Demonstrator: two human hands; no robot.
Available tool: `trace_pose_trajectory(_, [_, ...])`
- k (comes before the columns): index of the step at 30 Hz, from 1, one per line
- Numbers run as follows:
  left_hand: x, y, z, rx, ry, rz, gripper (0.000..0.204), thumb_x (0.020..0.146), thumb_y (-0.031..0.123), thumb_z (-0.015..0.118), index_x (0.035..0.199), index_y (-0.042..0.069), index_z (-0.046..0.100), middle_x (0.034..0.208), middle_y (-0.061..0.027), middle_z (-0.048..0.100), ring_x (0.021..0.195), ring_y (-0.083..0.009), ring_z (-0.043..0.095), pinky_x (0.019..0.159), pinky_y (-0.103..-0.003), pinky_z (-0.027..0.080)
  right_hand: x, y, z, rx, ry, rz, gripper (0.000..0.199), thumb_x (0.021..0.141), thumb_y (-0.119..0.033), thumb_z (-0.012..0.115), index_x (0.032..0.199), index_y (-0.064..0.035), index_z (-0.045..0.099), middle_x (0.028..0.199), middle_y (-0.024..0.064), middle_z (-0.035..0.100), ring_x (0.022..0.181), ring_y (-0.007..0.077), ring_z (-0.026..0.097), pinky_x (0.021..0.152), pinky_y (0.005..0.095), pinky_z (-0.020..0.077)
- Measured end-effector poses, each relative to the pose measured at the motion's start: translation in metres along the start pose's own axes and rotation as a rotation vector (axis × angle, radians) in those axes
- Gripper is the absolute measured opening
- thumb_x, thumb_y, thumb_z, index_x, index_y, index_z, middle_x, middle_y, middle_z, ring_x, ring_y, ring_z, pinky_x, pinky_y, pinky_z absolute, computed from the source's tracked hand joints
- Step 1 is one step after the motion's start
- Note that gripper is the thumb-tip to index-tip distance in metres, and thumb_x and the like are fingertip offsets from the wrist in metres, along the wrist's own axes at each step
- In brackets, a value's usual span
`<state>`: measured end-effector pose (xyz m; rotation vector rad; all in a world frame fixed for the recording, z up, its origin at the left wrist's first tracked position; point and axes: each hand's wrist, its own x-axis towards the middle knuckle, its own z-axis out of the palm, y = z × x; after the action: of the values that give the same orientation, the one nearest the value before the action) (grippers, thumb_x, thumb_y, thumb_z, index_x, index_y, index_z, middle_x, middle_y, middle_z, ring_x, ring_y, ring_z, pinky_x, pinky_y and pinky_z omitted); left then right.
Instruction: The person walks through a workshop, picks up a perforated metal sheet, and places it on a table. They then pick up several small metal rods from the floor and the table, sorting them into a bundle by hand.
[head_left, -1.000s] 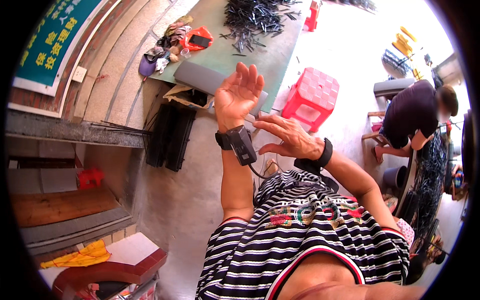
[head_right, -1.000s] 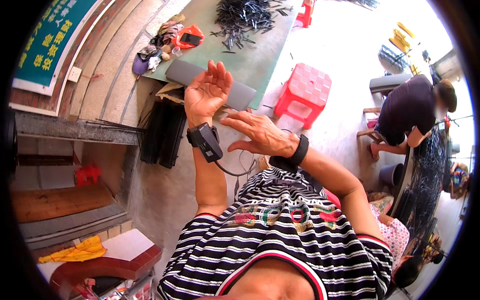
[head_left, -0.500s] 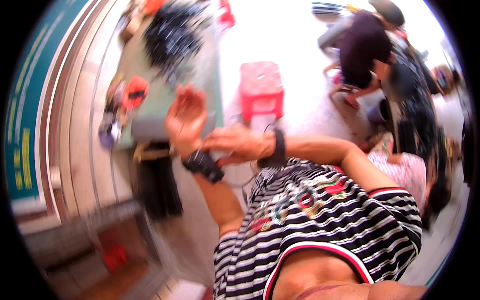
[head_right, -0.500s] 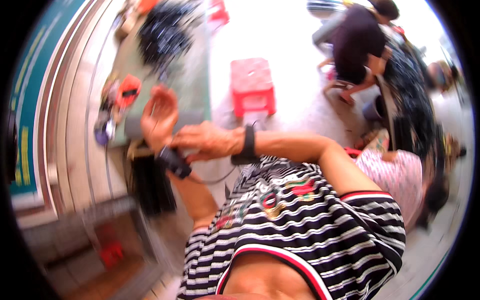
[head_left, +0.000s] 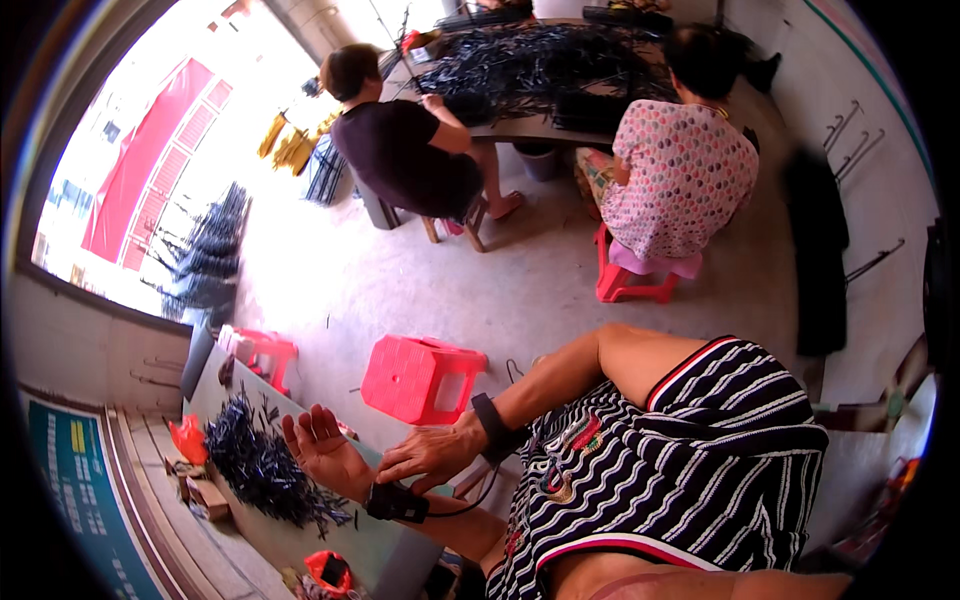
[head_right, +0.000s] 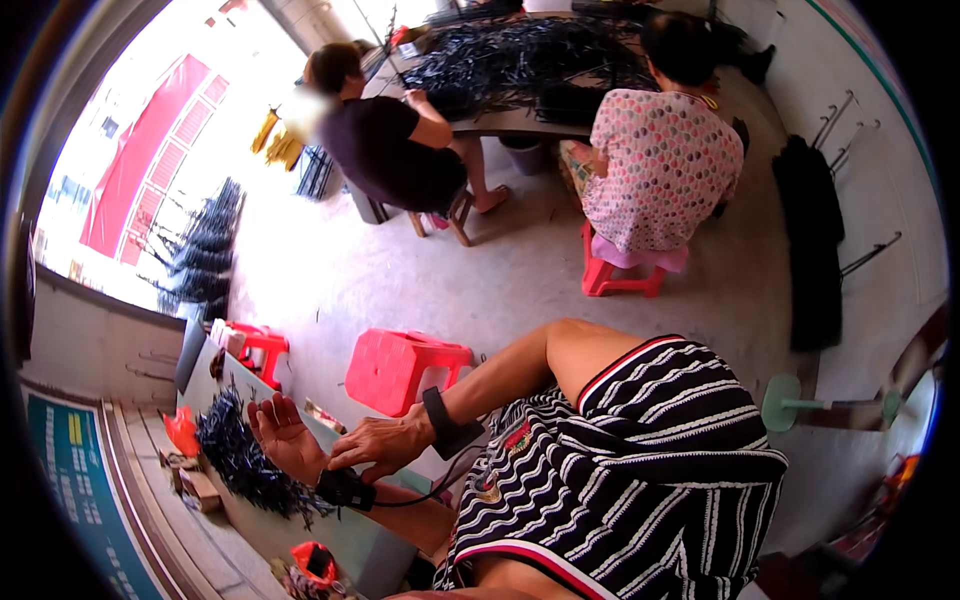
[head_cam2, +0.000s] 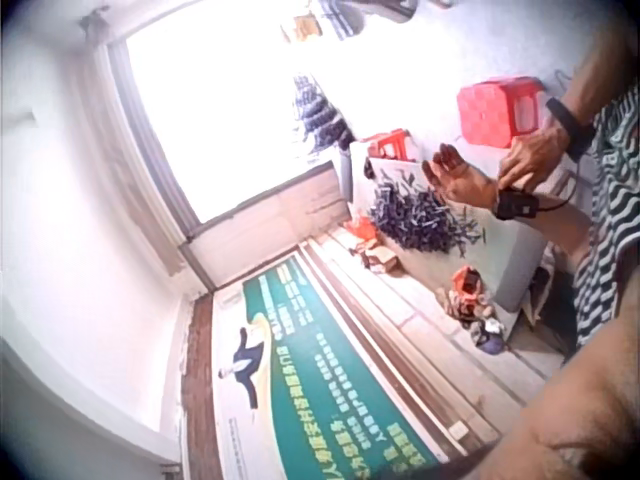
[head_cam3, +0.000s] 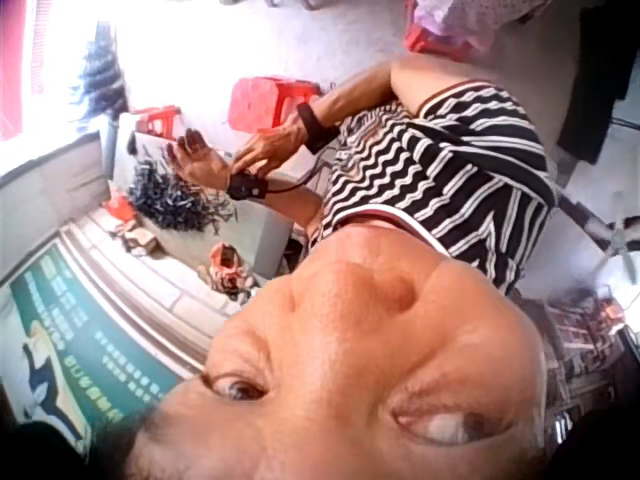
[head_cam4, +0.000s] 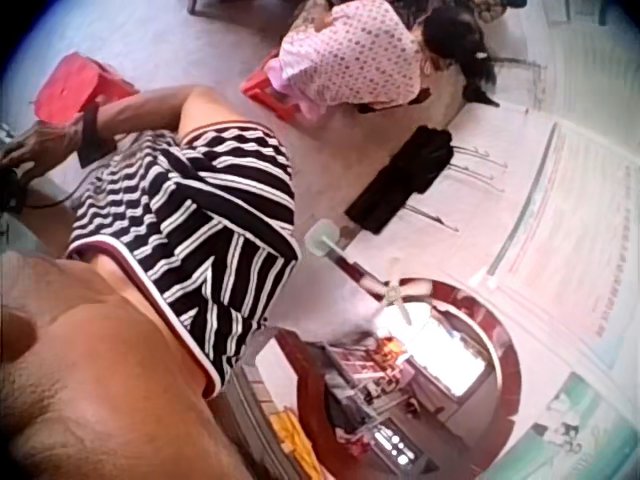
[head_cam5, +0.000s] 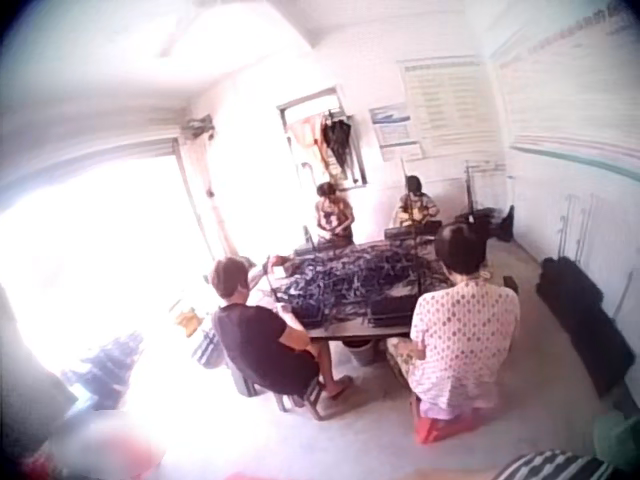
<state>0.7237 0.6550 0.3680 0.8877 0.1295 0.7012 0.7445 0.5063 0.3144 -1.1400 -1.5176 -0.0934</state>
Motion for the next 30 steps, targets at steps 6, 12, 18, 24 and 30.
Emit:
trace_pose_trajectory(6, [0.000, -0.003, 0.038, 0.337, 0.065, 0.062, 0.025, 0.086, 0.011, 0.049, 0.110, 0.004, 0.047, 0.084, -0.0083, 0.060, 0.074, -0.0212, 0.060, 0.072, -0.031, 0.049, -0.007, 0.001, -0.010, -0.010, 0.037, 0.002, 0.055, 0.064, -0.012, 0.065, 0.114, -0.0005, 0.042, 0.096, 0.0159, 0.049, 0.081, 0.0323, 0.054, 0.064, 0.0384, 0.0453])
trace_pose_trajectory(12, [0.000, -0.002, 0.037, 0.035, 0.045, -0.127, 0.024, 0.088, 0.016, 0.047, 0.108, 0.003, 0.049, 0.083, -0.0094, 0.059, 0.074, -0.0239, 0.059, 0.073, -0.034, 0.049, -0.006, -0.002, -0.015, -0.033, 0.022, -0.039, 0.056, 0.067, -0.013, 0.064, 0.116, 0.0000, 0.040, 0.096, 0.0148, 0.047, 0.081, 0.0315, 0.053, 0.066, 0.0376, 0.0454])
trace_pose_trajectory(18, [0.000, -0.001, 0.007, -0.456, -0.387, -0.347, 0.031, 0.093, 0.019, 0.031, 0.113, 0.003, 0.049, 0.101, -0.0134, 0.058, 0.092, -0.0220, 0.056, 0.086, -0.036, 0.043, -0.011, 0.008, -0.026, -0.111, -0.112, -0.021, 0.063, 0.070, -0.027, 0.066, 0.120, -0.0013, 0.038, 0.101, 0.0154, 0.047, 0.083, 0.0303, 0.054, 0.064, 0.0361, 0.0465])
trace_pose_trajectory(24, [-0.027, 0.021, -0.038, -0.267, -0.178, -0.248, 0.031, 0.093, 0.022, 0.032, 0.110, 0.004, 0.051, 0.091, -0.0117, 0.061, 0.080, -0.0202, 0.059, 0.080, -0.034, 0.047, -0.027, 0.013, -0.094, -0.320, -0.029, 0.244, 0.052, 0.074, -0.035, 0.062, 0.114, -0.0058, 0.047, 0.104, 0.0141, 0.052, 0.076, 0.0283, 0.058, 0.059, 0.0338, 0.0492])
trace_pose_trajectory(30, [-0.075, 0.012, -0.094, -0.162, 0.044, -0.348, 0.027, 0.090, 0.024, 0.040, 0.104, 0.008, 0.057, 0.090, -0.0074, 0.063, 0.081, -0.0190, 0.060, 0.079, -0.033, 0.048, -0.076, 0.018, -0.168, -0.336, 0.177, 0.526, 0.040, 0.072, -0.018, 0.066, 0.107, -0.0031, 0.052, 0.098, 0.0150, 0.056, 0.063, 0.0281, 0.058, 0.056, 0.0318, 0.0479])
